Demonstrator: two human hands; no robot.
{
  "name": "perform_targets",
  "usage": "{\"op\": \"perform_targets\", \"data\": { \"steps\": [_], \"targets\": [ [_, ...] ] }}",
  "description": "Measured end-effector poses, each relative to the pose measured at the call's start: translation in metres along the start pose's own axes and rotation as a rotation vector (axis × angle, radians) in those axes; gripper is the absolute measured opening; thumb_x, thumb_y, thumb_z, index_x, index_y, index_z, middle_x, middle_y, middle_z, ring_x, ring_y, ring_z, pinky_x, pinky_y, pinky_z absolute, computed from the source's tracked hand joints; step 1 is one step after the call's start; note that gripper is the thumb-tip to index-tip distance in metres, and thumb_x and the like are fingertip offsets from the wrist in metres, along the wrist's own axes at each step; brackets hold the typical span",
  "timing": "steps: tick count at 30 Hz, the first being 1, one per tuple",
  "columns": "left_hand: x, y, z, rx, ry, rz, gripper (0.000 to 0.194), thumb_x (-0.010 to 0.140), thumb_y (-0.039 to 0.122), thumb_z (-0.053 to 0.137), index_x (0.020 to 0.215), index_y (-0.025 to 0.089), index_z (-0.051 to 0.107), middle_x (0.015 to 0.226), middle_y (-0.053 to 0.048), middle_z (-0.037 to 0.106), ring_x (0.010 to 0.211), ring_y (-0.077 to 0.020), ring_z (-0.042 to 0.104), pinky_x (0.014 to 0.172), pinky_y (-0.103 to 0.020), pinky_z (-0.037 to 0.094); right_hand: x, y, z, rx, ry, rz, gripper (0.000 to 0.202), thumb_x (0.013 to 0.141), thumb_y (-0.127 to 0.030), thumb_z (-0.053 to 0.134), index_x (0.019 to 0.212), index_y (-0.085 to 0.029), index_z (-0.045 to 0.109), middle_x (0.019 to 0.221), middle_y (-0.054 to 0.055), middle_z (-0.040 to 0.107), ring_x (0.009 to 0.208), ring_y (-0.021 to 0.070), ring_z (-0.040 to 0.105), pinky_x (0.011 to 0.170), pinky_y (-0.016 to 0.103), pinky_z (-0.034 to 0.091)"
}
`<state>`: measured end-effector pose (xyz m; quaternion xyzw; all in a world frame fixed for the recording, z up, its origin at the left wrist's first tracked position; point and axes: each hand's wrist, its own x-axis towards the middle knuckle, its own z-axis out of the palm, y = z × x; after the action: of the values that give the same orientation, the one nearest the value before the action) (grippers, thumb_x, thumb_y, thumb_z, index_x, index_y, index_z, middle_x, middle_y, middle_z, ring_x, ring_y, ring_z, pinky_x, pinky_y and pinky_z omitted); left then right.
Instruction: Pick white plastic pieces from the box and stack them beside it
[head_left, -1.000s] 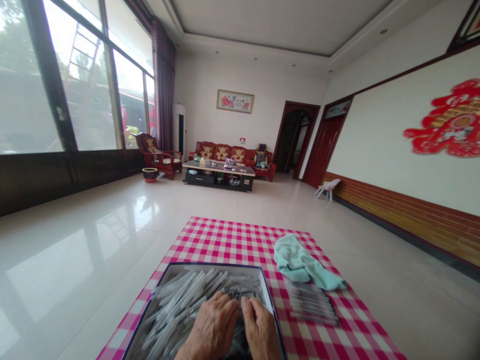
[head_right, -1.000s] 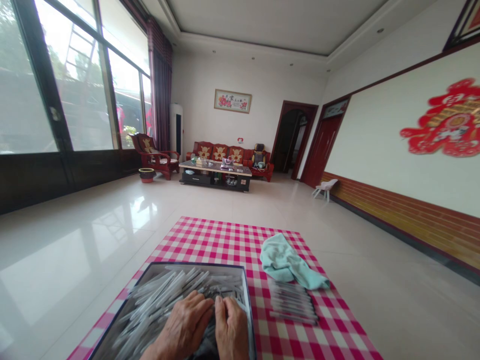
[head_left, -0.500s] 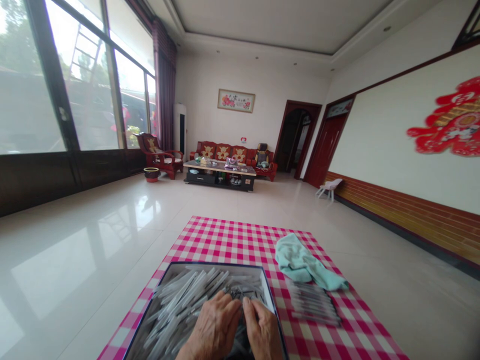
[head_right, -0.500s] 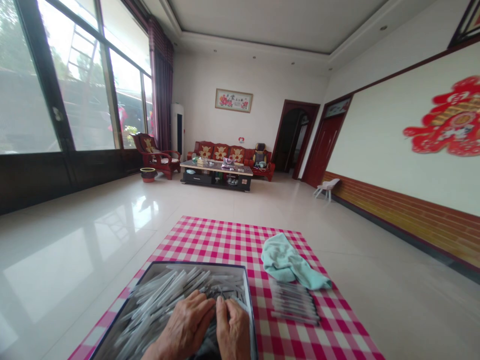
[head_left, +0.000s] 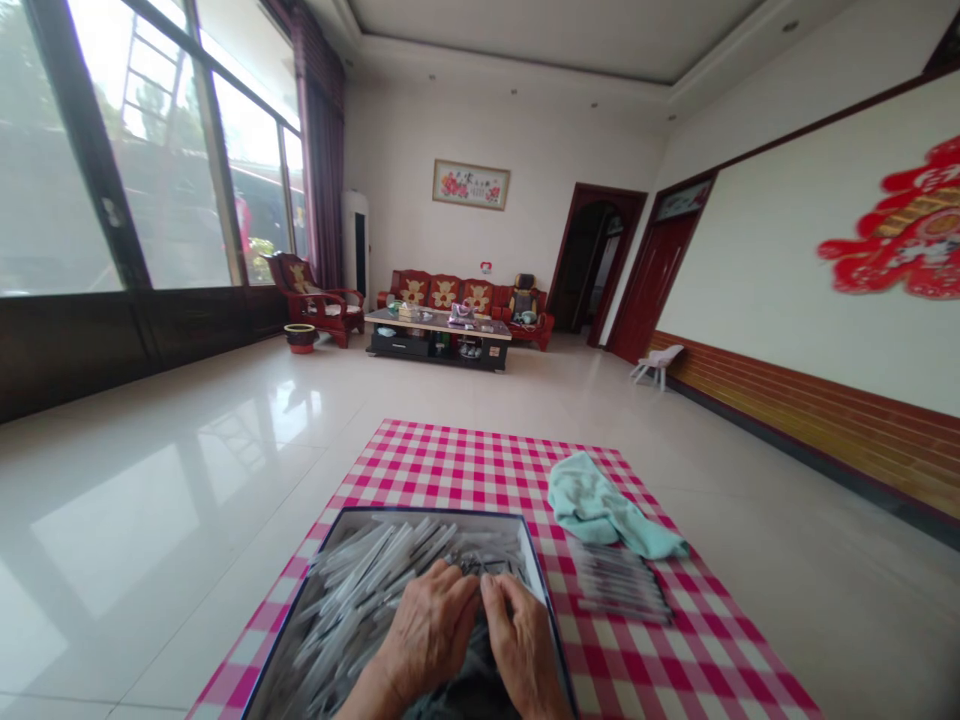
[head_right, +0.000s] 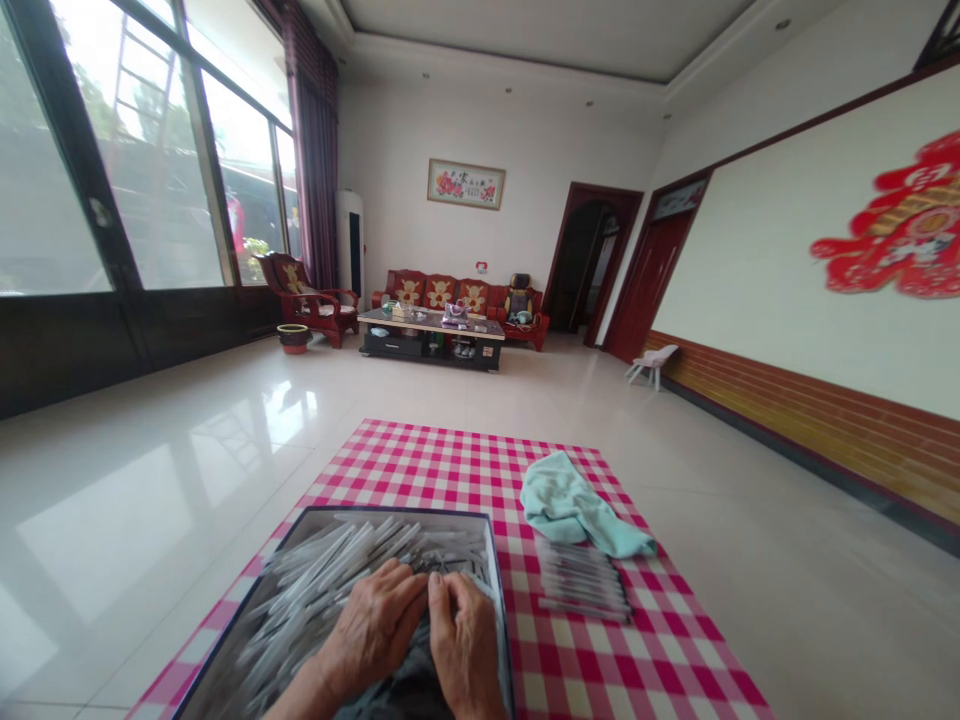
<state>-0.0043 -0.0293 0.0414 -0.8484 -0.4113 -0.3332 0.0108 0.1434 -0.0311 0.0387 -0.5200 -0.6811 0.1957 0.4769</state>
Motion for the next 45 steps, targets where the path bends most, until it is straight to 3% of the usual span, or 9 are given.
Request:
{"op": "perform_targets", "data": {
  "steps": [12, 17, 22, 25, 28, 32, 39, 42, 45],
  "targets": [
    [0.003, 0.003, -0.005, -0.001, 0.047, 0.009, 0.02, 0.093, 0.019, 0.041, 0.078, 0.02, 0.055, 0.071, -0.003, 0.056, 0.067, -0.0177, 0.052, 0.062, -0.03, 0.042, 0.002, -0.002, 0.0, -0.01, 0.031, -0.001, 0.05, 0.092, -0.054, 0.043, 0.056, -0.021, 0.054, 0.055, 0.002, 0.06, 0.052, 0.0153, 0.054, 0.05, 0.023, 0.04],
    [0.004, 0.007, -0.012, 0.002, 0.29, 0.009, 0.024, 0.091, 0.019, 0.048, 0.114, 0.019, 0.055, 0.108, -0.012, 0.06, 0.096, -0.0242, 0.057, 0.084, -0.041, 0.046, 0.006, 0.007, -0.008, 0.142, 0.125, 0.209, 0.055, 0.087, -0.065, 0.043, 0.059, -0.021, 0.06, 0.054, 0.004, 0.063, 0.053, 0.0196, 0.059, 0.051, 0.027, 0.047],
    [0.003, 0.0, -0.003, -0.045, 0.421, -0.098, 0.013, 0.094, 0.019, 0.046, 0.091, 0.02, 0.059, 0.078, -0.004, 0.062, 0.07, -0.018, 0.057, 0.066, -0.032, 0.047, 0.008, 0.018, -0.009, 0.37, 0.128, 0.393, 0.054, 0.086, -0.065, 0.043, 0.07, -0.019, 0.066, 0.067, 0.007, 0.07, 0.065, 0.0233, 0.067, 0.062, 0.031, 0.056],
    [0.003, -0.005, 0.003, -0.092, 0.47, -0.148, 0.019, 0.096, 0.025, 0.045, 0.107, 0.02, 0.06, 0.083, -0.005, 0.067, 0.073, -0.019, 0.062, 0.067, -0.032, 0.05, 0.006, 0.013, -0.005, 0.404, -0.023, 0.326, 0.049, 0.086, -0.062, 0.047, 0.072, -0.019, 0.067, 0.069, 0.005, 0.069, 0.067, 0.0229, 0.067, 0.063, 0.031, 0.055],
    [0.003, -0.008, 0.005, -0.222, 0.506, -0.216, 0.027, 0.097, 0.031, 0.044, 0.115, 0.02, 0.06, 0.091, -0.007, 0.07, 0.08, -0.0199, 0.066, 0.072, -0.033, 0.053, 0.005, 0.004, -0.002, 0.356, -0.157, 0.197, 0.045, 0.089, -0.057, 0.047, 0.068, -0.021, 0.065, 0.063, 0.003, 0.066, 0.062, 0.0208, 0.063, 0.059, 0.028, 0.052],
    [0.004, -0.01, 0.007, -0.558, 0.395, -0.376, 0.033, 0.094, 0.043, 0.049, 0.112, 0.019, 0.065, 0.085, -0.005, 0.072, 0.073, -0.0184, 0.067, 0.068, -0.03, 0.054, 0.003, -0.008, 0.001, 0.316, -0.249, 0.105, 0.037, 0.089, -0.051, 0.051, 0.072, -0.022, 0.067, 0.062, 0.001, 0.065, 0.059, 0.019, 0.061, 0.054, 0.025, 0.049],
    [0.011, -0.019, 0.004, -1.115, 0.285, -0.556, 0.047, 0.088, 0.049, 0.055, 0.117, 0.012, 0.06, 0.065, 0.0, 0.062, 0.057, -0.013, 0.057, 0.056, -0.025, 0.047, -0.001, -0.019, -0.001, 0.302, -0.295, 0.011, 0.023, 0.091, -0.033, 0.053, 0.098, -0.023, 0.072, 0.095, 0.006, 0.073, 0.086, 0.0226, 0.068, 0.078, 0.029, 0.053],
    [0.01, -0.027, -0.002, -1.017, 0.275, -0.537, 0.045, 0.091, 0.044, 0.049, 0.122, 0.013, 0.056, 0.063, 0.002, 0.061, 0.05, -0.0113, 0.054, 0.049, -0.023, 0.044, -0.001, -0.02, -0.004, 0.25, -0.259, 0.007, 0.018, 0.087, -0.028, 0.056, 0.092, -0.022, 0.072, 0.088, 0.006, 0.073, 0.083, 0.0224, 0.068, 0.075, 0.028, 0.053],
    [0.006, -0.034, -0.008, -0.583, 0.312, -0.439, 0.032, 0.096, 0.033, 0.036, 0.106, 0.018, 0.063, 0.063, 0.001, 0.062, 0.048, -0.0114, 0.054, 0.046, -0.022, 0.043, -0.001, -0.019, -0.005, 0.201, -0.27, -0.014, 0.015, 0.084, -0.021, 0.056, 0.085, -0.022, 0.071, 0.081, 0.004, 0.07, 0.077, 0.0204, 0.067, 0.07, 0.027, 0.051]
  ]
}}
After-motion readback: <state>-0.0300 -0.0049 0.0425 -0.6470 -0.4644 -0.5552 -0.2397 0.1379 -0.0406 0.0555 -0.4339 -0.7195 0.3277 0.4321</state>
